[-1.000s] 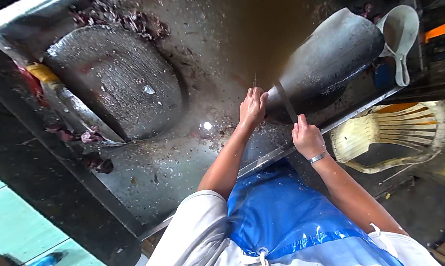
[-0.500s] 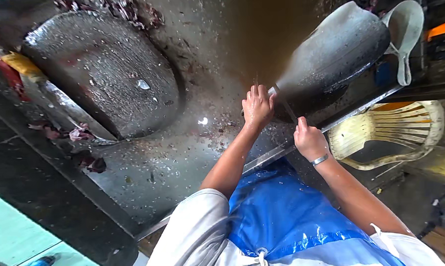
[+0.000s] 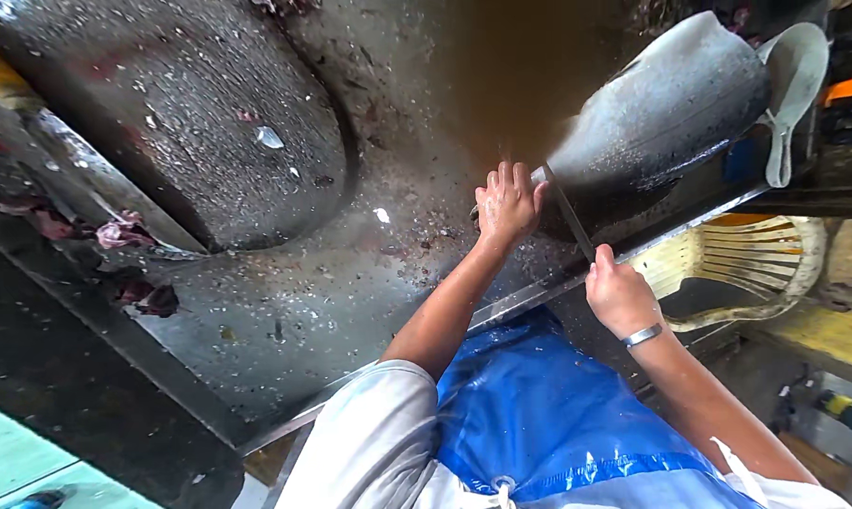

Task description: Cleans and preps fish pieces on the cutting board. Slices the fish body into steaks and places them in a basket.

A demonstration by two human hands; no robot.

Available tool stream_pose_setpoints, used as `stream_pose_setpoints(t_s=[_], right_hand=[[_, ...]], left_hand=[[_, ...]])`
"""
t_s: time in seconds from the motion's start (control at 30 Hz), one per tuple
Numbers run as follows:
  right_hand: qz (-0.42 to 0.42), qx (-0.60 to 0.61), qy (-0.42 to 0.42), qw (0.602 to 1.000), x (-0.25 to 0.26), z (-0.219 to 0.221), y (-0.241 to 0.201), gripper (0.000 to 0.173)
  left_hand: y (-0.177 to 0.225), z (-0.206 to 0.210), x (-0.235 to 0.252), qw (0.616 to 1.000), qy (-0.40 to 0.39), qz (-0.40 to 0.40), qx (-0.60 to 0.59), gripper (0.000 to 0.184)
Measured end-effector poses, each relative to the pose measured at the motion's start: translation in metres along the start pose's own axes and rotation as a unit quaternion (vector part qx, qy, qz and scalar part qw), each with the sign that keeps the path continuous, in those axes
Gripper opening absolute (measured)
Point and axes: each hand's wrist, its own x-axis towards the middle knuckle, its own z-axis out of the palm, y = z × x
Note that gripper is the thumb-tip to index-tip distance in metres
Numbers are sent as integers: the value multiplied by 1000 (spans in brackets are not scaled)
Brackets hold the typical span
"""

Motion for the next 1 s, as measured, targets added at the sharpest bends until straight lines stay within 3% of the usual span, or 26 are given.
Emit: stream_pose_setpoints(t_s=[0.37,0.5,0.67,0.73,0.87,1.0], right_hand=[[-40,72,87,993,87,-16,-69,34],[-33,60,78,995,67,-6,-49,34],[3,-8,6,1000,7,-6,-11,30],[18,-18,-10,1000,14,-12,-20,30],[-3,43,49,998,73,-3,-53,37],[-11,25,41,999,52,-6,-37,34]], left_hand=[[3,-4,-2,999,-31,-10,-2,56],[1,-3,-2,999,-33,-9,-9,59],[-1,1,0,999,-40,0,-21,61],[-1,0,-2,998,-51,3,-25,61],[2,-5,-4,999,-37,-5,-24,58],[2,0,-7,999,-36,-6,-35,60]])
